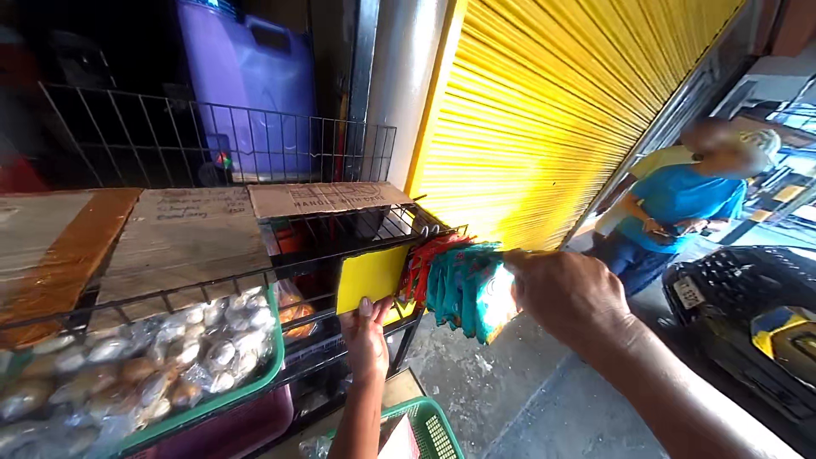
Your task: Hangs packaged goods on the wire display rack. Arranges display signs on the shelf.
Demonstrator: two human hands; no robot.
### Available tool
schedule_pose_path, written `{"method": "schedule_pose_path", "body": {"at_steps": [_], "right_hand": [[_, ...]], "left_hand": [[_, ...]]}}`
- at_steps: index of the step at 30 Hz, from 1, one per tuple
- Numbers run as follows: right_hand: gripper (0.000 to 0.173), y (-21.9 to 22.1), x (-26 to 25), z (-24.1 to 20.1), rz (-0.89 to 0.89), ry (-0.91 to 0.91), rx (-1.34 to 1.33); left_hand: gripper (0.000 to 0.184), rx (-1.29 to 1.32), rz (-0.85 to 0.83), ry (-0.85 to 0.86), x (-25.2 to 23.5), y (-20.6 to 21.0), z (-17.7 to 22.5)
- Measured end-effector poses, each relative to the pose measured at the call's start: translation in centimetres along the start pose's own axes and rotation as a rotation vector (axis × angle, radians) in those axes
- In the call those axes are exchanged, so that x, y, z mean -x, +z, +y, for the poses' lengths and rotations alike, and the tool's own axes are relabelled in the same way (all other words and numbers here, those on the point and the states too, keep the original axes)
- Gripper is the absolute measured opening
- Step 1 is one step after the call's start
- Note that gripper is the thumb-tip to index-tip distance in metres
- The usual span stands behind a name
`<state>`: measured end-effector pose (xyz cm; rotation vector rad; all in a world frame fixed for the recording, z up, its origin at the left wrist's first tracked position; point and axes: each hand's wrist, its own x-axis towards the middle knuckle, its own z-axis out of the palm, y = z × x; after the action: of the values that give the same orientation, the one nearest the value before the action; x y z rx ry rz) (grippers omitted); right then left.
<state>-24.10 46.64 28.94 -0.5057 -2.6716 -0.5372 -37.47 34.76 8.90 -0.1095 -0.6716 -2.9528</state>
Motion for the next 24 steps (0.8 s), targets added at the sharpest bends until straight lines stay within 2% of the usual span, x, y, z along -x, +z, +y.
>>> {"method": "schedule_pose_path", "body": {"at_steps": [3, 7, 12, 15, 24], "right_hand": [[0.014, -0.8, -0.5, 1.2, 0.084, 0.0, 0.016], [0.013, -1.7, -0.2, 1.2, 0.054, -0.009, 0.076], [0.013, 0.3, 2.1, 1.0, 0.093, -0.071, 0.076], [0.011, 0.8, 2.7, 1.0, 0.145, -0.069, 0.056], [0.013, 1.1, 1.7, 1.5, 0.142, -0.071, 0.064]], "left_hand": [[0.024, -0.018, 0.031, 0.029, 0.1, 0.4, 0.1], [0.024, -0.032, 0.017, 0.029, 0.6, 0.2, 0.3], [0.022, -0.044, -0.059, 0.032, 0.9, -0.5, 0.7], [0.021, -0.044, -0.048, 0.019, 0.5, 0.4, 0.6], [0.018, 0.033, 0.055, 0.04, 0.7, 0.9, -1.4]]}}
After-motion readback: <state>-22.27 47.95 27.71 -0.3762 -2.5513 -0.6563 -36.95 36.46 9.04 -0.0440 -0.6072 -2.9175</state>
